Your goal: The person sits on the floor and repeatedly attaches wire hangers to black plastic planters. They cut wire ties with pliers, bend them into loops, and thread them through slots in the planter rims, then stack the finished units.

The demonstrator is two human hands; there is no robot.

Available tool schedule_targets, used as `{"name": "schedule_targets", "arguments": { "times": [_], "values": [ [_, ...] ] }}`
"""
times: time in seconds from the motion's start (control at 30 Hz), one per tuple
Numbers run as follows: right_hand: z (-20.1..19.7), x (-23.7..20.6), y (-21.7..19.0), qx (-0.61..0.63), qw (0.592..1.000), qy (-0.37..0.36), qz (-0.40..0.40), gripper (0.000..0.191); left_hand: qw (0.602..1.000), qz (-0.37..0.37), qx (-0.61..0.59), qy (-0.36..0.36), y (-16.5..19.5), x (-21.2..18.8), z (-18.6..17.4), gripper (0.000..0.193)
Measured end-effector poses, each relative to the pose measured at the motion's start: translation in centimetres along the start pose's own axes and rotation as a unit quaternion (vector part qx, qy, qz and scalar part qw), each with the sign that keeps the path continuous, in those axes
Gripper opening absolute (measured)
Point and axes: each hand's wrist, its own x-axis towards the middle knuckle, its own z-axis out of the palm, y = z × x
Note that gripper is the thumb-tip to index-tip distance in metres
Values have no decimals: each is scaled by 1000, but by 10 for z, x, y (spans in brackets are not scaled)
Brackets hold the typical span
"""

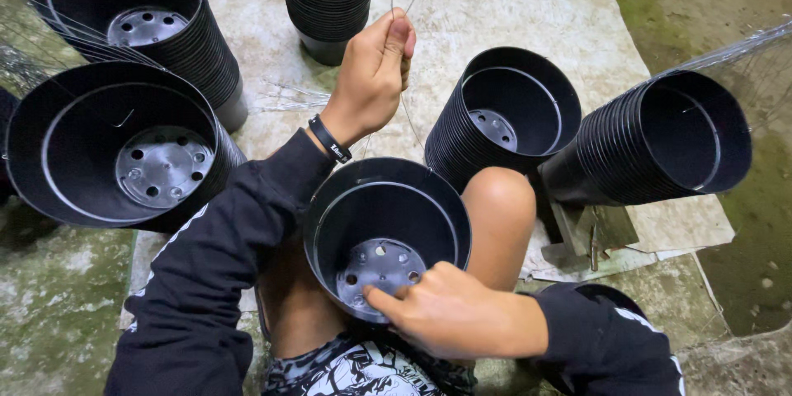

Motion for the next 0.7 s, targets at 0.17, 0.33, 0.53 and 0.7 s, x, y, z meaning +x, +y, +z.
{"name": "schedule_targets", "arguments": {
  "times": [0.17, 0.33, 0.53, 0.7],
  "values": [
    [8, 8, 7, -22, 999, -11, -34, 35, 990, 77, 121, -4, 18, -2, -3, 38],
    [3, 11, 11, 19, 998, -12, -60, 29, 985, 93, 145, -11, 21, 3, -6, 36],
    [-11, -6, 23, 66, 998, 4, -3, 35, 991, 30, 37, -124, 25, 18, -9, 32],
    [-24, -54, 49, 30, 994, 98, 49, 58, 965, 175, 147, -127, 34, 36, -29, 41]
  ]
}}
